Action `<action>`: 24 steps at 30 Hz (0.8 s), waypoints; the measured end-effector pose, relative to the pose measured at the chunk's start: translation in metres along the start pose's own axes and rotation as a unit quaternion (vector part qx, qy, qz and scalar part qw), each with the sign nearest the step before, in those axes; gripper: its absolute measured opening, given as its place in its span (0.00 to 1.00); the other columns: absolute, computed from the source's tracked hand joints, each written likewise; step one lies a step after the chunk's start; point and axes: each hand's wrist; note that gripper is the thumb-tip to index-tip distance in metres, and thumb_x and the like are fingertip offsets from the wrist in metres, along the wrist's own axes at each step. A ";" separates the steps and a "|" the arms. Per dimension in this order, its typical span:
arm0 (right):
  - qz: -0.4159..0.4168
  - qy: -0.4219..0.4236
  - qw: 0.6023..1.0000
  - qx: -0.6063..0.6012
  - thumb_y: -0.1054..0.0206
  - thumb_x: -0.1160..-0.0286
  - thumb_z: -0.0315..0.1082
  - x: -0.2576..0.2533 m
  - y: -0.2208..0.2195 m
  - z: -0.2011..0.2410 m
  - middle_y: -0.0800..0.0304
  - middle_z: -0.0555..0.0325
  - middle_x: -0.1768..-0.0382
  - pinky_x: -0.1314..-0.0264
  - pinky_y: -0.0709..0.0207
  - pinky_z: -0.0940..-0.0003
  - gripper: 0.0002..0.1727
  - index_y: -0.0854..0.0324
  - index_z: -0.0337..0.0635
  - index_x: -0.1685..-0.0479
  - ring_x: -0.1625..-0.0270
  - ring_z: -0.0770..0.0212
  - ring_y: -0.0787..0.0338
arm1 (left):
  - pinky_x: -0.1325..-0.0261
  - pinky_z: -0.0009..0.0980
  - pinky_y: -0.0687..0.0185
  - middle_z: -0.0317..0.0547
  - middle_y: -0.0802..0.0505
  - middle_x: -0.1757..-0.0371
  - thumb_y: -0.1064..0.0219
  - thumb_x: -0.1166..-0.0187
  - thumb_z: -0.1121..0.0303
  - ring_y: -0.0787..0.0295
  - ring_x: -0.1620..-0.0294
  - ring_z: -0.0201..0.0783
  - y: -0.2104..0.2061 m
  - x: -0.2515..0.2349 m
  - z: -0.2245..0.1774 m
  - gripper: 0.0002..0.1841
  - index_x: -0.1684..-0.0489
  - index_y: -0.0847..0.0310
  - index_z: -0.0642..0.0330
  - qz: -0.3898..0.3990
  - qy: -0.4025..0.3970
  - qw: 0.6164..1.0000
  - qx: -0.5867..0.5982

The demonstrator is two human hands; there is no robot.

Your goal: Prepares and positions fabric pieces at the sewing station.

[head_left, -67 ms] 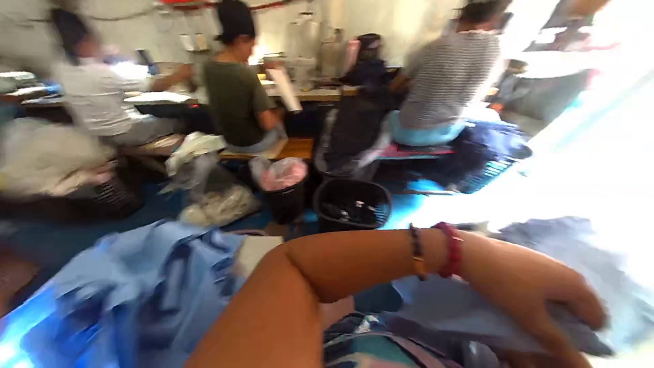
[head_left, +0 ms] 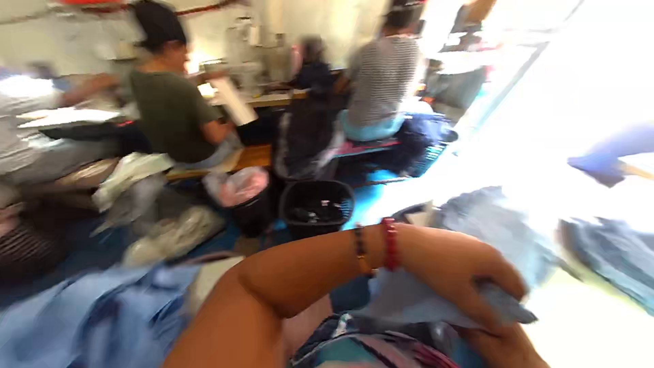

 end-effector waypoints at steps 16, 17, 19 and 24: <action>-0.466 -0.216 0.832 0.212 0.31 0.24 0.30 0.167 0.034 0.112 0.07 0.57 0.59 0.55 0.16 0.82 0.10 0.11 0.32 0.53 0.62 0.79 0.12 | 0.66 0.20 0.16 0.33 0.07 0.64 0.22 0.32 0.61 0.15 0.70 0.20 -0.043 -0.183 0.105 0.12 0.56 0.10 0.56 0.173 -0.176 0.967 0.065; -0.490 -0.234 0.810 0.220 0.31 0.24 0.31 0.174 0.033 0.114 0.07 0.58 0.60 0.56 0.17 0.82 0.10 0.10 0.33 0.53 0.62 0.80 0.12 | 0.65 0.31 0.15 0.41 0.07 0.65 0.23 0.32 0.64 0.13 0.70 0.30 -0.054 -0.203 0.100 0.11 0.58 0.10 0.59 0.147 -0.196 0.969 0.019; -0.538 -0.261 0.759 0.258 0.33 0.23 0.33 0.180 0.032 0.112 0.07 0.58 0.61 0.57 0.18 0.80 0.11 0.10 0.35 0.53 0.64 0.78 0.13 | 0.57 0.50 0.13 0.53 0.07 0.61 0.25 0.29 0.70 0.10 0.63 0.49 -0.070 -0.240 0.089 0.09 0.58 0.10 0.65 0.087 -0.233 0.968 -0.039; -0.580 -0.210 0.666 0.418 0.34 0.20 0.40 0.187 0.019 0.118 0.06 0.62 0.58 0.51 0.16 0.80 0.13 0.08 0.44 0.50 0.56 0.78 0.10 | 0.50 0.48 0.14 0.49 0.06 0.56 0.40 0.22 0.67 0.08 0.52 0.47 -0.090 -0.268 0.084 0.10 0.59 0.11 0.56 -0.072 -0.341 0.935 -0.073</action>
Point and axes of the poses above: each hand's wrist, its own x-axis away from the middle knuckle, its own y-axis out of the back of the hand, z = x × y
